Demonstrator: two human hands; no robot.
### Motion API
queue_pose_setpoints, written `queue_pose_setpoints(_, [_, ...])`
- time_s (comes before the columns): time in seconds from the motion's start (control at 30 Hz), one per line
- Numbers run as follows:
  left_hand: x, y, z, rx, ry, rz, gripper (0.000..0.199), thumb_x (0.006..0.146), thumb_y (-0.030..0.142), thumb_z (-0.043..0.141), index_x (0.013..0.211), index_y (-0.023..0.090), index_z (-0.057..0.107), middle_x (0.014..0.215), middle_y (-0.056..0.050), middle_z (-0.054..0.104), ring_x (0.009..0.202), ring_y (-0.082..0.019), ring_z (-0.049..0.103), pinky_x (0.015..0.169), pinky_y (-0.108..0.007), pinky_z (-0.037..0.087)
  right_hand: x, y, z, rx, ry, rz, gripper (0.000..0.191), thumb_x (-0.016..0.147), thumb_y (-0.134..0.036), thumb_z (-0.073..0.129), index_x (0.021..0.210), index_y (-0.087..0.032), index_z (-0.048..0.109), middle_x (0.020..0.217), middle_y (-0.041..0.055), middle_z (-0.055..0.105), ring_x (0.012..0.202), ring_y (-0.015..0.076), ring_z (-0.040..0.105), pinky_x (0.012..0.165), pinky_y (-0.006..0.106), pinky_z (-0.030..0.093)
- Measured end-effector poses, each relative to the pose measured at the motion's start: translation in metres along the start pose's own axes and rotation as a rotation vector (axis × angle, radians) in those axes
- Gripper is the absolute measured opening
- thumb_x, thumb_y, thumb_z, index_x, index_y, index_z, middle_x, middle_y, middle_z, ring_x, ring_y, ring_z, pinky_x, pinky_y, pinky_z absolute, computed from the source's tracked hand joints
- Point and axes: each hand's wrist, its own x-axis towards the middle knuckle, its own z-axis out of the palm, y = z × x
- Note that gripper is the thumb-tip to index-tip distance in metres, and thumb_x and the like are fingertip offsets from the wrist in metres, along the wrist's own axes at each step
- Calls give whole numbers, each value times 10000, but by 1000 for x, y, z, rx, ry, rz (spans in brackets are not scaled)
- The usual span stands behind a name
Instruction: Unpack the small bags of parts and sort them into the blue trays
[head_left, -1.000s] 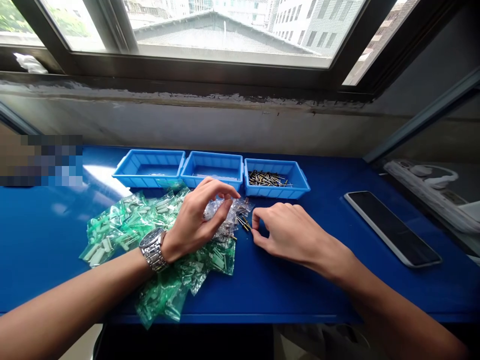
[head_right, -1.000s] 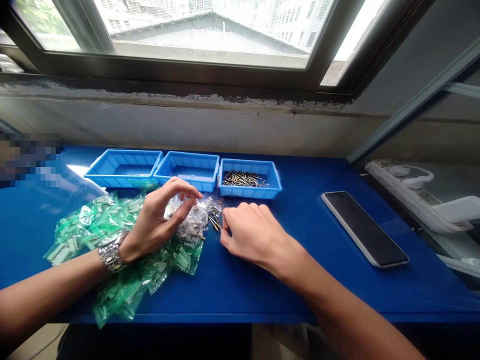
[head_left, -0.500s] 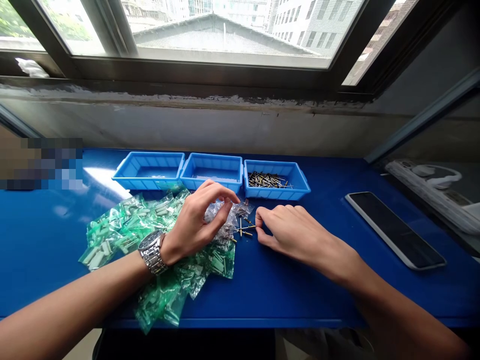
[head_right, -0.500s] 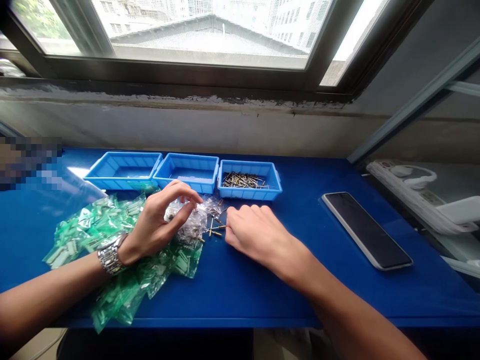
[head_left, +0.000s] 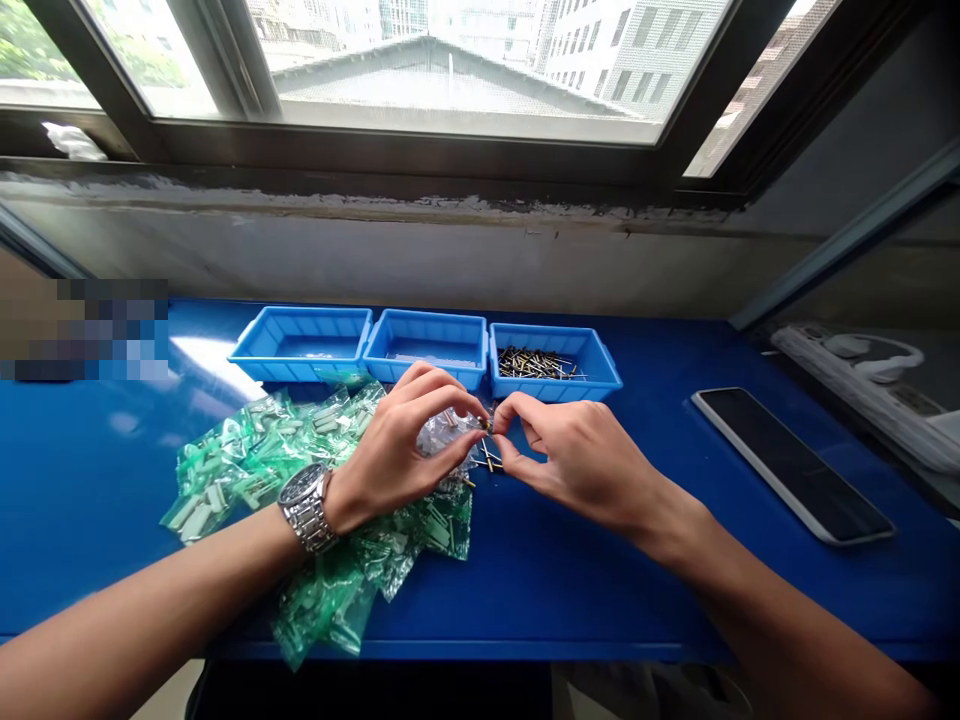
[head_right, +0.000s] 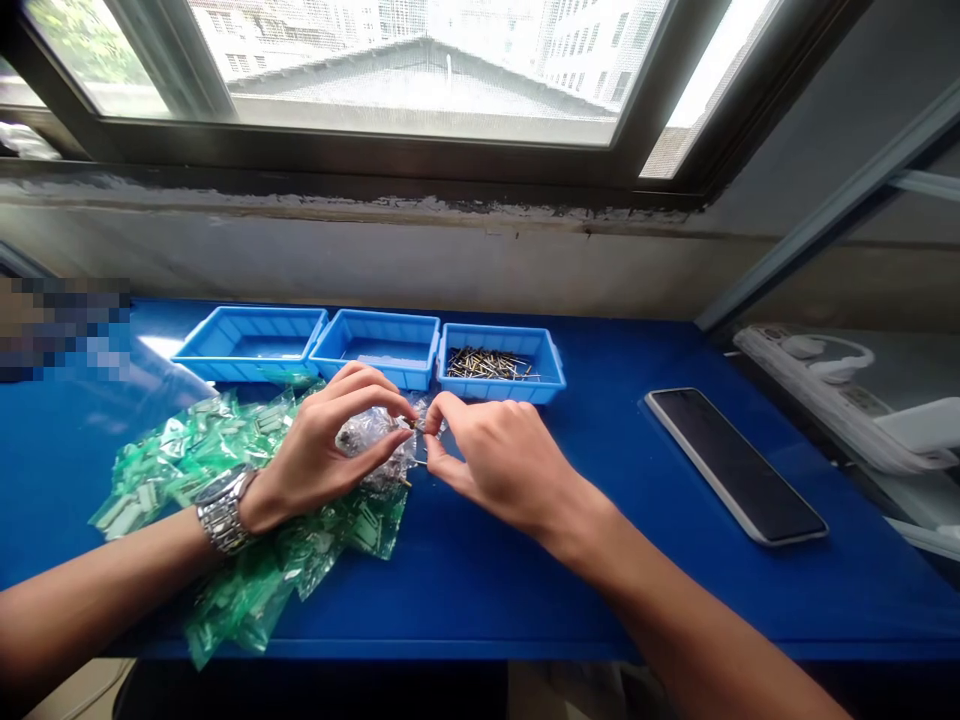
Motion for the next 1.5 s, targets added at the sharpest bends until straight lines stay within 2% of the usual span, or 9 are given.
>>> queue_pose_setpoints(0.2, [-1,1,0,-13,-16,-7,35,945,152,731,980,157,732,947,-68,714,937,-227,591,846,-371,507,1,-2,0,15,4,-37,49,947,-218,671,967,-174,676,622,-44,578,494,117,501,530,245,285])
queue_pose_setpoints(0.4, [0,1,1,-52,8,-13,30,939,147,719,965,161,713,933,-54,717,910,-217,606,849,-375,498,1,-1,-1,131,45,-55,61,943,-223,695,983,-177,693,595,-71,521,470,98,425,520,229,305])
queue_pose_setpoints(0.63, [1,1,-1,-67,31,-36,25,944,156,707,950,170,688,921,-42,715,889,-212,610,855,-381,485,2,-2,0,187,234,-106,28,916,-180,709,895,-163,701,616,-65,544,477,78,403,518,212,355])
queue_pose_setpoints(0.8, [0,2,1,-100,-26,-12,22,945,168,710,946,162,688,921,-53,702,907,-217,589,843,-373,494,0,-9,4,237,353,-173,13,914,-154,714,908,-158,704,630,-71,562,464,61,353,519,212,352])
queue_pose_setpoints(0.93, [-2,2,2,-117,-53,26,15,949,163,699,961,157,692,934,-63,705,917,-219,584,827,-370,505,0,-12,6,278,356,-209,26,899,-131,709,907,-154,700,630,-72,545,482,61,362,518,209,348])
queue_pose_setpoints(1.07, [-1,2,2,-113,16,11,40,933,140,711,958,157,684,930,-55,702,902,-208,609,850,-382,502,1,-9,3,287,389,-170,36,903,-144,713,887,-159,685,618,-81,482,480,58,370,518,200,356])
queue_pose_setpoints(1.17, [0,4,0,-122,75,21,48,932,134,712,950,158,674,915,-48,699,885,-198,618,841,-377,502,2,-7,1,294,364,-147,39,902,-143,714,879,-155,685,612,-84,449,488,58,384,523,194,360])
queue_pose_setpoints(1.33, [-1,6,-1,-122,97,52,55,937,138,718,971,160,681,917,-51,705,891,-202,620,826,-376,508,3,-5,9,327,266,-160,36,903,-143,733,939,-148,727,615,-78,521,488,62,375,520,207,347])
queue_pose_setpoints(1.5, [-1,6,1,-121,86,54,53,936,145,724,968,161,686,918,-58,709,888,-208,625,817,-380,510,3,-4,14,328,259,-168,60,917,-163,737,974,-145,742,641,-62,592,485,66,368,512,218,341])
